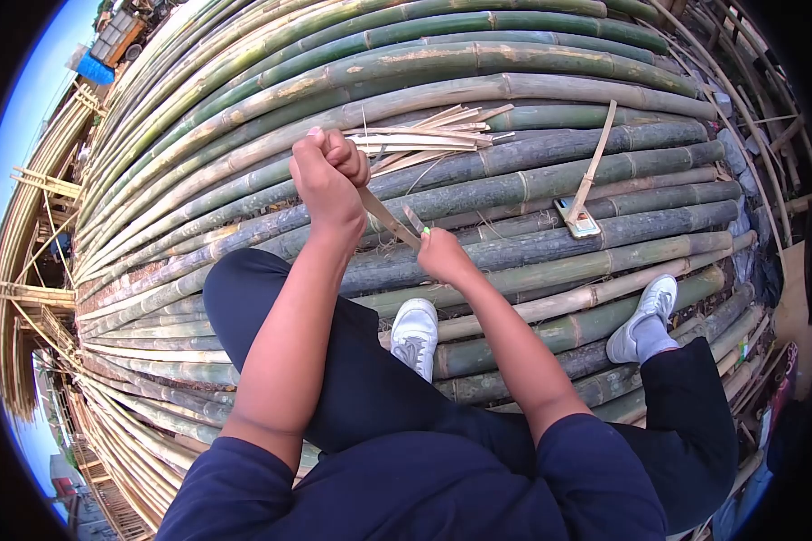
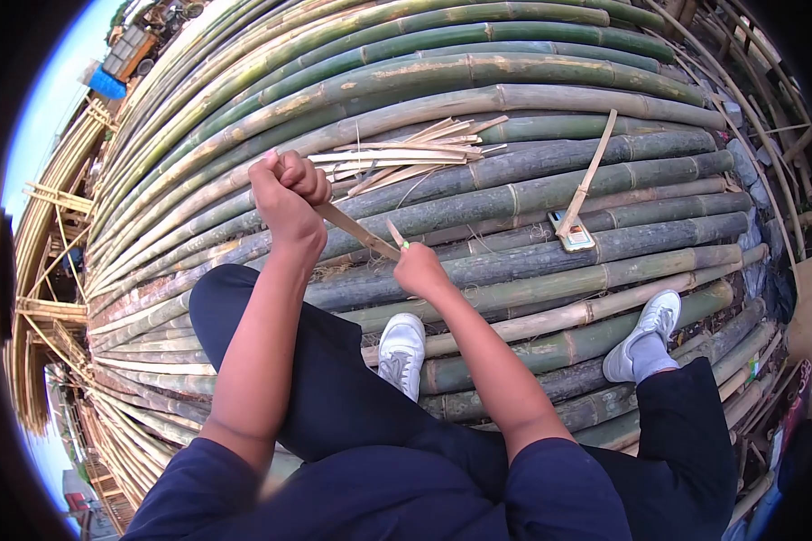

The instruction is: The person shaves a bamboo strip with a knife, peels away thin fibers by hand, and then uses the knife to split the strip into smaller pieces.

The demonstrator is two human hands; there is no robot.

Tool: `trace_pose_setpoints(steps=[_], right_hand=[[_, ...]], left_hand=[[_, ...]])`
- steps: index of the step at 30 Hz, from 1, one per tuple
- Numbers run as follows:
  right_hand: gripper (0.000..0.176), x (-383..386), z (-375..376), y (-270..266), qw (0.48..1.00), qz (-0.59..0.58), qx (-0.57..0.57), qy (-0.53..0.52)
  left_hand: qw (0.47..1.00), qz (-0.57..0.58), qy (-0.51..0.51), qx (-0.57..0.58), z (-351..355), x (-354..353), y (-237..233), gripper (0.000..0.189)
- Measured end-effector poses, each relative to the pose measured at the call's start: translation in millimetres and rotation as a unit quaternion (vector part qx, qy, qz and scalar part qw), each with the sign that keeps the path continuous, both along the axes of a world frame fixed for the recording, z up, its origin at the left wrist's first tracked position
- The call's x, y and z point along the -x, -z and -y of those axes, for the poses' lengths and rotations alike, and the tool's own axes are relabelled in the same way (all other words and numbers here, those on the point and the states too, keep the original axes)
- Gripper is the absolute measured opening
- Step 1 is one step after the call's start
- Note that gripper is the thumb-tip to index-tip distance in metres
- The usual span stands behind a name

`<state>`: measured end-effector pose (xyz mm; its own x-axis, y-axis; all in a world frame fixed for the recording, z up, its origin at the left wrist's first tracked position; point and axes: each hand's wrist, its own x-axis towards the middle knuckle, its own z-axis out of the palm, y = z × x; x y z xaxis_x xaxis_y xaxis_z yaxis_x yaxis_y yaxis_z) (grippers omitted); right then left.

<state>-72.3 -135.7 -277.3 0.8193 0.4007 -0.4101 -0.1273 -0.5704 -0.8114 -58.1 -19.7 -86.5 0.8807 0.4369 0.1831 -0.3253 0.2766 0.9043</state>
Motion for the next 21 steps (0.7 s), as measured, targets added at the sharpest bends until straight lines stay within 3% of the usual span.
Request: trace_pose_setpoints(steps=[3, 5, 6, 7, 9, 12, 13, 15, 16, 19, 21], right_hand=[[0.037, 2, -6, 1, 0.998, 0.061, -0.032, 0.009], [0.025, 17, -13, 46, 0.996, 0.08, 0.027, 0.024], [0.022, 21, -14, 95, 0.996, 0.068, 0.058, 0.012], [0.022, 22, -4, 95, 0.996, 0.071, 0.057, 0.013], [0.023, 23, 7, 78, 0.992, -0.121, 0.033, -0.001], [0.024, 3, 11, -10, 0.99, -0.135, 0.036, -0.016], [0.024, 0, 8, -16, 0.989, -0.139, 0.041, -0.016], [0.027, -2, -2, -24, 0.999, 0.013, -0.026, 0.026], [0.027, -1, -9, -22, 0.999, 0.017, -0.025, 0.028], [0.029, 17, -20, 30, 0.992, 0.107, -0.03, 0.06], [0.036, 28, -17, 100, 0.99, 0.102, 0.05, -0.082]], left_hand=[[1.0, 0.006, 0.003, 0.003, -1, -3, 3, 0.04], [1.0, 0.005, 0.0, 0.003, 2, -4, 2, 0.04], [1.0, 0.003, -0.005, 0.002, 2, -3, 1, 0.04], [1.0, 0.006, -0.005, 0.0, 3, -2, 0, 0.04], [1.0, -0.006, 0.012, -0.021, 4, -2, 0, 0.041], [1.0, -0.003, 0.018, -0.009, 0, 1, 2, 0.04], [1.0, 0.003, 0.011, 0.005, 1, 1, 2, 0.039], [1.0, 0.004, 0.009, 0.002, 2, 2, 2, 0.04], [1.0, 0.005, 0.013, 0.001, 2, 0, 2, 0.04], [1.0, 0.014, 0.021, 0.004, 3, -2, 2, 0.04], [1.0, -0.003, -0.006, -0.027, 4, -1, 0, 0.039]])
